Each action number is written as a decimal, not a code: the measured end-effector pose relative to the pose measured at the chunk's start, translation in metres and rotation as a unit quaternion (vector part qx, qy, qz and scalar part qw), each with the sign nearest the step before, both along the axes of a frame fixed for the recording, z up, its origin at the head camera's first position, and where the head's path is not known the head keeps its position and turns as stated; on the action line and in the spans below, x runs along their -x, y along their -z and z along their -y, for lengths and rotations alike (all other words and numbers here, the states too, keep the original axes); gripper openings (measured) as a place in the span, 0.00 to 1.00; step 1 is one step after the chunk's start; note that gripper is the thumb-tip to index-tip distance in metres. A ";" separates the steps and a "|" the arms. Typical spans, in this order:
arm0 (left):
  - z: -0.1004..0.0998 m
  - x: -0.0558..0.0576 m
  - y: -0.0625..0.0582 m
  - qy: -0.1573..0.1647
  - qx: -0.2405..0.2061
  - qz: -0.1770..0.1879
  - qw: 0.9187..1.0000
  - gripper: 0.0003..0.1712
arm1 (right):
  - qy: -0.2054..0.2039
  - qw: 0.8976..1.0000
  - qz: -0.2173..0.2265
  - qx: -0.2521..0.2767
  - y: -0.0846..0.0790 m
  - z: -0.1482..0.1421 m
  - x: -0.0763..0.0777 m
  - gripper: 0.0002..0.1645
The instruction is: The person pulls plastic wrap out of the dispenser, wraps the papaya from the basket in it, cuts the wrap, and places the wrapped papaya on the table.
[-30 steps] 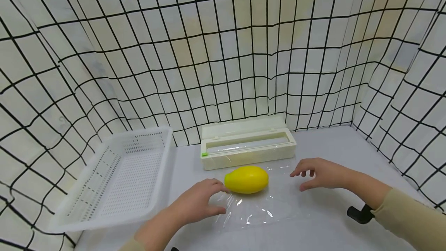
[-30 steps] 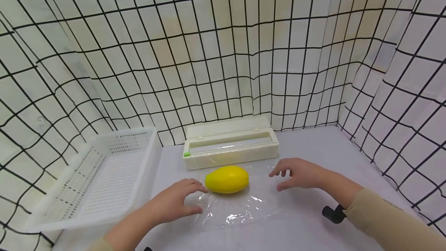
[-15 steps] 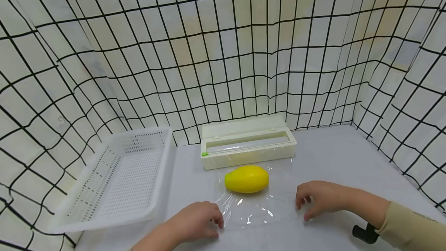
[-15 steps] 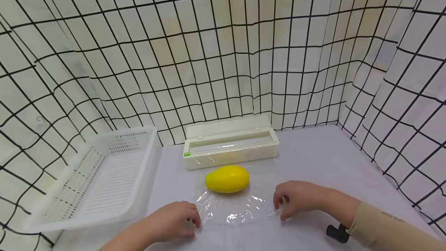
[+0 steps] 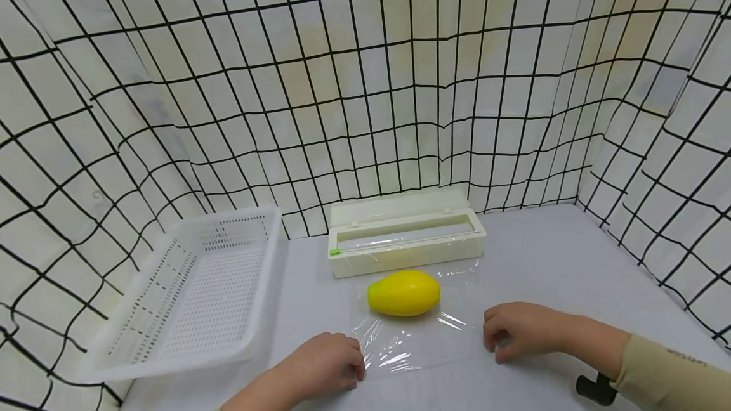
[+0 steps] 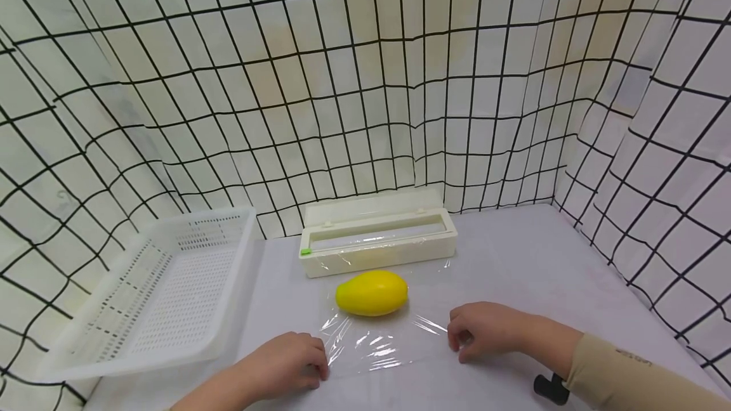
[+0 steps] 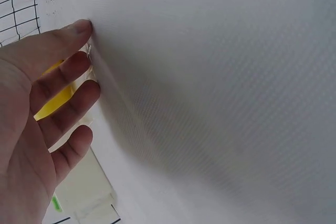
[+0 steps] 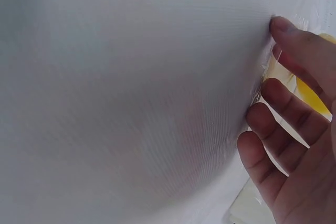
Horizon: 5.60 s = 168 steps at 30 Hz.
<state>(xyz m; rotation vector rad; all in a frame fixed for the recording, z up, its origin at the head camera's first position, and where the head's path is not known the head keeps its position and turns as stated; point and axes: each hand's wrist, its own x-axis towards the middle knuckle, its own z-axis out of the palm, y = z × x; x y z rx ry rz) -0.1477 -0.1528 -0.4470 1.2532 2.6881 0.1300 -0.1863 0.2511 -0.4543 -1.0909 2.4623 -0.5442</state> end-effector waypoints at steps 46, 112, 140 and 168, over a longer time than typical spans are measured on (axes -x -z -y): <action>0.000 0.053 -0.018 -0.309 -0.314 0.125 0.889 0.04 | 0.090 0.983 0.112 0.113 -0.052 -0.007 0.067 0.07; -0.012 0.082 0.002 -0.370 -0.340 0.137 0.853 0.04 | 0.022 0.956 -0.286 -0.058 -0.023 0.129 0.037 0.37; 0.027 0.146 -0.046 -0.388 -0.205 0.167 0.883 0.46 | 0.047 0.975 -0.215 -0.044 -0.009 0.125 0.051 0.60; 0.033 0.162 -0.035 -0.365 -0.291 0.316 0.826 0.51 | -0.002 0.982 -0.187 -0.023 -0.058 0.122 0.060 0.50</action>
